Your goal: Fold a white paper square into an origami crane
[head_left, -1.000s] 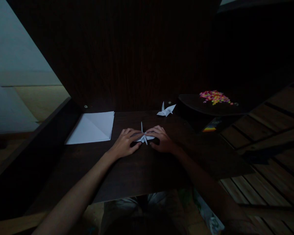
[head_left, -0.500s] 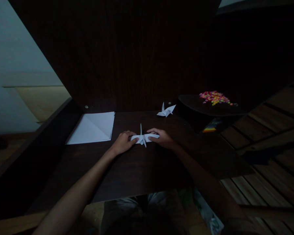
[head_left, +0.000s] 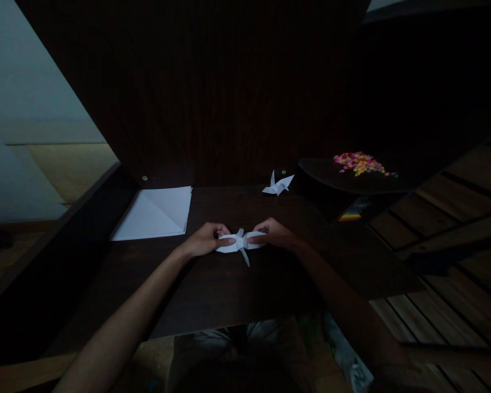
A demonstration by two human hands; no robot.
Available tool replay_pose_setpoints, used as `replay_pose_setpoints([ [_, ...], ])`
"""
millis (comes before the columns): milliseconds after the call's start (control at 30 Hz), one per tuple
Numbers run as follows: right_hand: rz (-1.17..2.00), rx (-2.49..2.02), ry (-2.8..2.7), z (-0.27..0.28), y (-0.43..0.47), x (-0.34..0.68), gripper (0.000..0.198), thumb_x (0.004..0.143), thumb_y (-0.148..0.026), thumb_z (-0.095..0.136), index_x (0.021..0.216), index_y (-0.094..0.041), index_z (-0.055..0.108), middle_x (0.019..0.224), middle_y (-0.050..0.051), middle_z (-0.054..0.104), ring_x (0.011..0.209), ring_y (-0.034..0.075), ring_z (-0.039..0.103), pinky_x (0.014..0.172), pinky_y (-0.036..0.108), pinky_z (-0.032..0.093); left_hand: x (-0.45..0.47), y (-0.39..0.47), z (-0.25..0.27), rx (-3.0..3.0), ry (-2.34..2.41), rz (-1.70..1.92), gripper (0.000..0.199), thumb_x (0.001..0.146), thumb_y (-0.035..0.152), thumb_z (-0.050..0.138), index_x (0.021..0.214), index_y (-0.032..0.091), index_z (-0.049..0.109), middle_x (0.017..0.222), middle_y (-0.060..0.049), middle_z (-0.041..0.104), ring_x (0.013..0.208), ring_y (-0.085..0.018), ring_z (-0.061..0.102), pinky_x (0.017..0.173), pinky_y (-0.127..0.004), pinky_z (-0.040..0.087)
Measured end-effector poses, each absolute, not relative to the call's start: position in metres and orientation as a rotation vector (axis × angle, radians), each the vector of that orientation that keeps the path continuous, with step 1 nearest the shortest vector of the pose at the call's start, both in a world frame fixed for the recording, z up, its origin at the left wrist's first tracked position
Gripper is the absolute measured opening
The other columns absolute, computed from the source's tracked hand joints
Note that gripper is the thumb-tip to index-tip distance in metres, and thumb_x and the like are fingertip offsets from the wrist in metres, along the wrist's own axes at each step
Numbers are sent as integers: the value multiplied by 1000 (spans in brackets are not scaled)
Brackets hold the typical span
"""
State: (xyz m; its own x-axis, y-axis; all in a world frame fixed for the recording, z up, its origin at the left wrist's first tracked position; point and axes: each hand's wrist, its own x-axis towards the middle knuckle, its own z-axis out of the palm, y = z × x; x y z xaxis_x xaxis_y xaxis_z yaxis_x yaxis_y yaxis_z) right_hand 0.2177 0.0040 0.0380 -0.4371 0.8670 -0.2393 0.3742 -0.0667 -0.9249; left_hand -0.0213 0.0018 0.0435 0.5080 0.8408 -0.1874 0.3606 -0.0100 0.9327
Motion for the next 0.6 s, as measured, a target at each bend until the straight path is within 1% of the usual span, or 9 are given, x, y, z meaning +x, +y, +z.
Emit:
replay_pose_setpoints([
  [100, 1477, -1316, -1825, 40, 3, 217, 31, 60, -42, 79, 69, -13, 72, 62, -1, 64, 59, 12, 55, 52, 22, 37, -21, 0, 45, 1589, 1008, 456, 37, 70, 47, 73, 77, 12, 65, 67, 0, 60, 58, -11, 51, 52, -21, 40],
  [200, 1499, -1286, -1812, 41, 1, 216, 29, 62, -41, 78, 69, -13, 71, 63, -1, 64, 59, 12, 55, 52, 21, 36, -22, -1, 45, 1577, 934, 355, 41, 74, 51, 68, 81, 11, 67, 66, 0, 58, 54, -10, 50, 51, -23, 41],
  [267, 1546, -1262, -1838, 42, -1, 216, 29, 63, -41, 77, 71, -13, 71, 63, -1, 64, 57, 11, 54, 50, 21, 36, -23, -1, 44, 1594, 898, 316, 40, 76, 50, 66, 80, 10, 67, 64, 0, 58, 54, -10, 51, 52, -23, 41],
  [400, 1670, -1225, -1911, 47, -4, 216, 33, 69, -46, 73, 75, -14, 72, 65, 1, 68, 51, 10, 53, 43, 20, 33, -24, -2, 45, 1626, 877, 315, 36, 77, 46, 66, 79, 10, 67, 63, 0, 59, 56, -11, 52, 52, -22, 40],
  [500, 1694, -1177, -1916, 49, -5, 216, 32, 71, -45, 72, 75, -14, 72, 68, 2, 71, 52, 10, 56, 44, 20, 35, -24, -3, 48, 1623, 861, 319, 34, 77, 45, 67, 79, 11, 67, 64, -1, 60, 56, -11, 52, 53, -23, 41],
  [600, 1701, -1181, -1883, 48, -4, 217, 30, 70, -43, 73, 74, -13, 72, 66, 3, 71, 52, 10, 57, 47, 20, 38, -26, -3, 49, 1631, 847, 339, 34, 77, 45, 68, 74, 11, 65, 62, 0, 59, 55, -11, 51, 52, -22, 40],
])
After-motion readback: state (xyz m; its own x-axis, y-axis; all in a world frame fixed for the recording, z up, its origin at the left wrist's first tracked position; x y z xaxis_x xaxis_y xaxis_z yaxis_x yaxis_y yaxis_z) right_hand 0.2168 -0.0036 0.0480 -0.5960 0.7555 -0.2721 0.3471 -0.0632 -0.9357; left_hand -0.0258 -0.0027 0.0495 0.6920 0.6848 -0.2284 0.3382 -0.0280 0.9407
